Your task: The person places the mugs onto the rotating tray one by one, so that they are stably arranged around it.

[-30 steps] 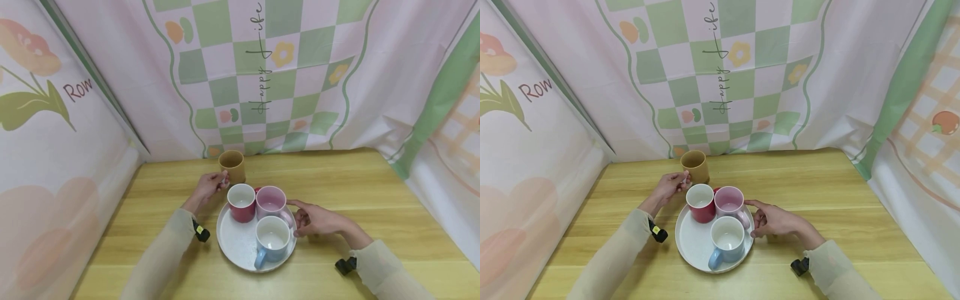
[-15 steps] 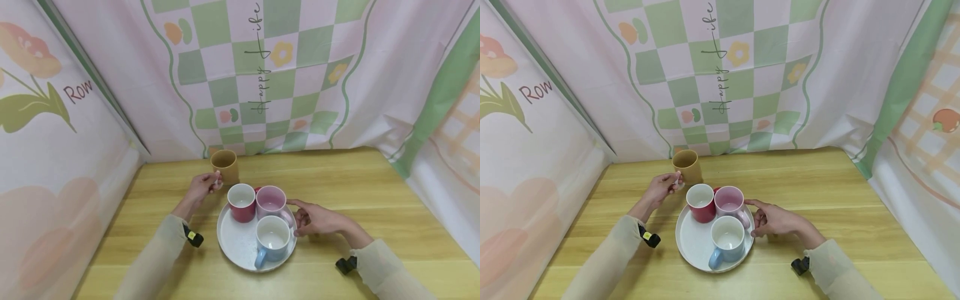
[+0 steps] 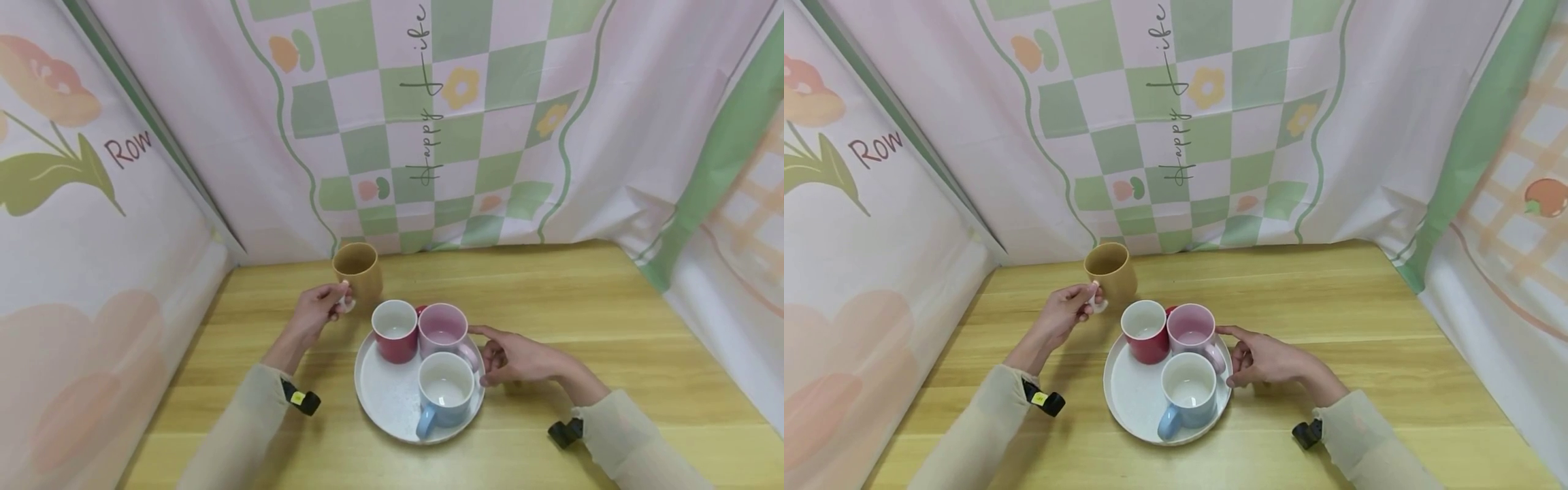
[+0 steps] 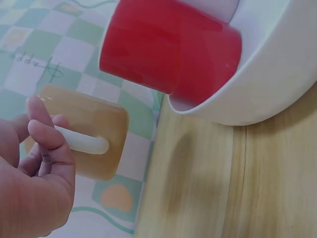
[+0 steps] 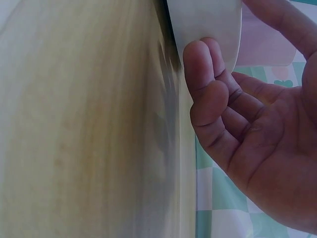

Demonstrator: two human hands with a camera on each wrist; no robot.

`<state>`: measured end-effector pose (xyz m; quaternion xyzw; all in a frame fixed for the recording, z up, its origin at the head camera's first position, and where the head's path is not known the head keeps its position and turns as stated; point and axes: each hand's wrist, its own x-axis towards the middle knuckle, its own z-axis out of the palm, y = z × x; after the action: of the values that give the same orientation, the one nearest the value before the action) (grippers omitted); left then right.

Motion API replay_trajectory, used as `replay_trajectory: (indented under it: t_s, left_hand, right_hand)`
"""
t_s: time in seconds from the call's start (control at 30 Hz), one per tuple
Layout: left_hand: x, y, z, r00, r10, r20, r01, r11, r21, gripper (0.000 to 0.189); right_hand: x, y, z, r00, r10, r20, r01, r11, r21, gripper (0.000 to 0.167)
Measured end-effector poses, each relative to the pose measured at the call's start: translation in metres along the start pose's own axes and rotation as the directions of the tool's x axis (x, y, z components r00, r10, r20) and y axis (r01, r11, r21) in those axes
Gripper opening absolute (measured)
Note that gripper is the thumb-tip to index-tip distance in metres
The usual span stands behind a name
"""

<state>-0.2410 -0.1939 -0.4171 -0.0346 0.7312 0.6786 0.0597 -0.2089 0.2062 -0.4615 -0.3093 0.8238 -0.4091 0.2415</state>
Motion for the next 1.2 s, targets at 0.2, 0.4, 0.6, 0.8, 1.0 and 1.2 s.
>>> replay_trajectory:
  t_s: [0.2,0.4,0.6,0.8,1.0,1.2]
  left_hand:
    - [-0.012,0.003,-0.004,1.000,0.006,0.014,-0.007,1.000,0.001,0.037]
    - [-0.023,0.008,-0.006,1.000,0.010,0.024,-0.011,1.000,0.012,0.039]
    - [-0.031,0.015,-0.008,0.999,0.023,0.038,-0.023,0.999,0.026,0.037]
    - [-0.043,0.022,-0.009,0.998,0.036,0.057,-0.038,0.999,0.030,0.036]
    - [-0.056,0.028,-0.011,0.996,0.048,0.069,-0.050,0.999,0.022,0.032]
    - [-0.066,0.028,-0.012,0.996,0.042,0.084,-0.044,0.999,0.019,0.033]
  right_hand:
    - [0.000,-0.001,0.001,1.000,0.006,0.002,-0.006,1.000,0.001,0.098]
    - [0.000,0.000,0.001,1.000,0.011,0.002,-0.011,1.000,-0.005,0.098]
    - [0.001,0.000,0.001,1.000,0.016,0.002,-0.016,1.000,-0.010,0.098]
    - [0.002,0.002,0.001,1.000,0.003,-0.004,-0.003,1.000,-0.016,0.097]
    - [0.002,0.003,0.000,1.000,0.000,-0.007,-0.001,1.000,-0.019,0.096]
    - [0.001,0.002,0.000,1.000,0.006,-0.003,-0.006,1.000,-0.017,0.097]
